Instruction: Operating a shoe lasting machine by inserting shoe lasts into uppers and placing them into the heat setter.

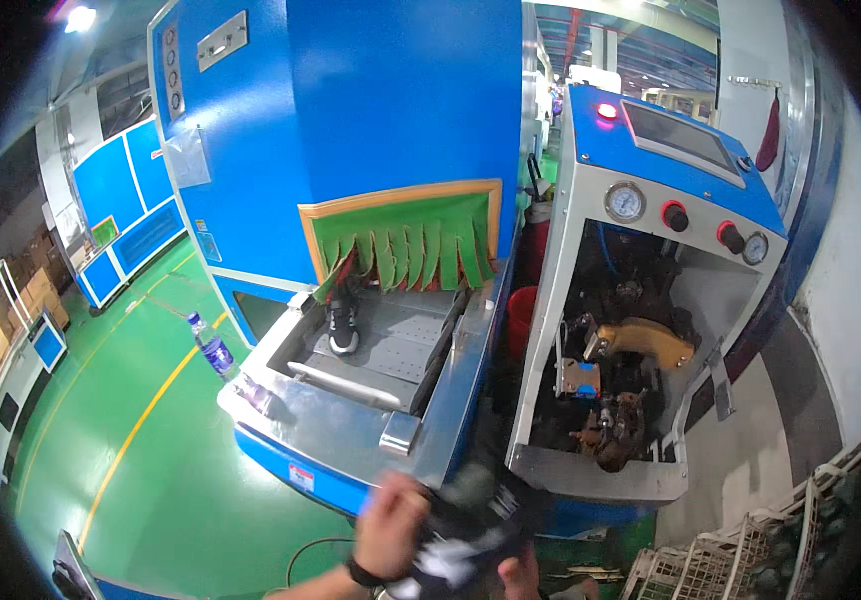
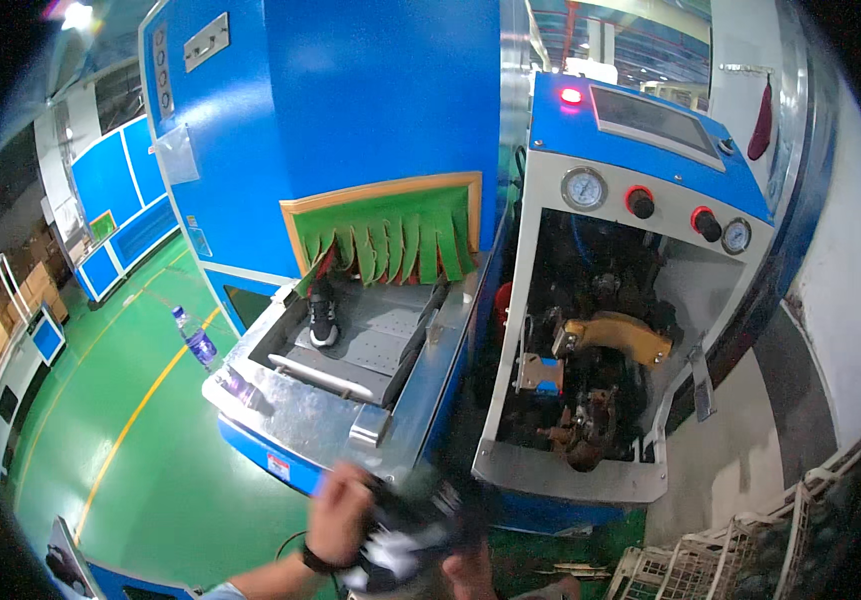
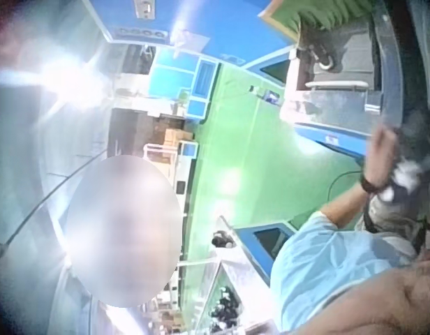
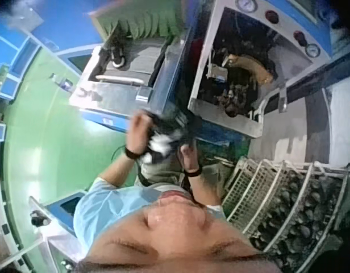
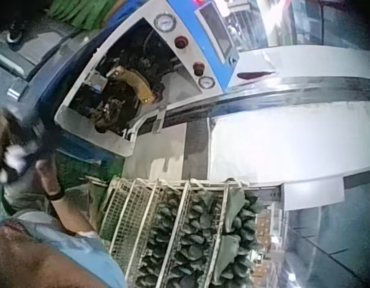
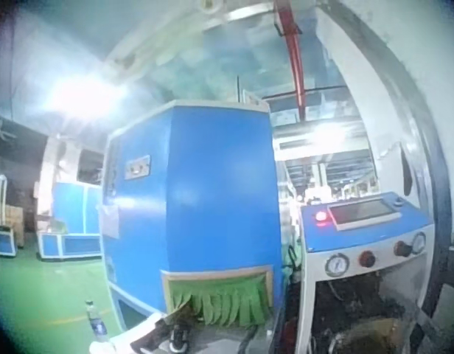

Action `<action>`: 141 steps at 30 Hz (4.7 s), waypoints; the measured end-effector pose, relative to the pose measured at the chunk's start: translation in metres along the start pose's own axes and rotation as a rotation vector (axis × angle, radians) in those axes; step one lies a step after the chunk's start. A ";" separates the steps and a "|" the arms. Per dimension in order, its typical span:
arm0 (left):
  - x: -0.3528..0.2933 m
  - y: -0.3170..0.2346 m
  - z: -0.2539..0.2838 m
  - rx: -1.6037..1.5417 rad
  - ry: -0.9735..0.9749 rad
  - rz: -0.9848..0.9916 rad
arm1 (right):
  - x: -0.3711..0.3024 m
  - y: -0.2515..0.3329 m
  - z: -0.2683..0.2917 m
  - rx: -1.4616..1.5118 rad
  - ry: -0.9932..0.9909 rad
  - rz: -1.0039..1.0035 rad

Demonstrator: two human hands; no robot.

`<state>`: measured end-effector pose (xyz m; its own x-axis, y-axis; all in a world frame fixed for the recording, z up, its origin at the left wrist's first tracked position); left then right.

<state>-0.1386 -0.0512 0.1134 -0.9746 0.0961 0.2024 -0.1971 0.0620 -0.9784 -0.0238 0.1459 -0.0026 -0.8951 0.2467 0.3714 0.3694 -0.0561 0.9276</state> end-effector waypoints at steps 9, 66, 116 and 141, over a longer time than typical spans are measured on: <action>-0.110 0.077 -0.080 -0.074 0.382 0.133 | -0.020 0.076 0.026 0.123 -0.166 -0.295; -0.090 0.223 -0.169 -0.463 0.440 1.069 | 0.289 0.170 0.153 -1.201 -0.213 0.135; -0.067 0.027 -0.219 -0.852 0.518 1.000 | 0.011 0.208 0.111 -1.540 -0.177 0.166; -0.160 0.071 -0.185 0.459 1.172 0.043 | -0.167 0.199 0.192 -0.427 -0.684 -0.776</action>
<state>0.0229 0.1214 0.0191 -0.3474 0.9264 -0.1452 -0.4157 -0.2910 -0.8617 0.2471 0.2788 0.1123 -0.4721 0.8316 -0.2927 -0.4628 0.0488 0.8851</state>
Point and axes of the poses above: each hand's wrist, its own x-axis towards the middle knuckle, its own z-axis out of the back of the hand, y = z × x, the point moved 7 cm from there along x, towards the middle knuckle, and after that the axes turned 6 degrees about -z, right-handed, at the moved point
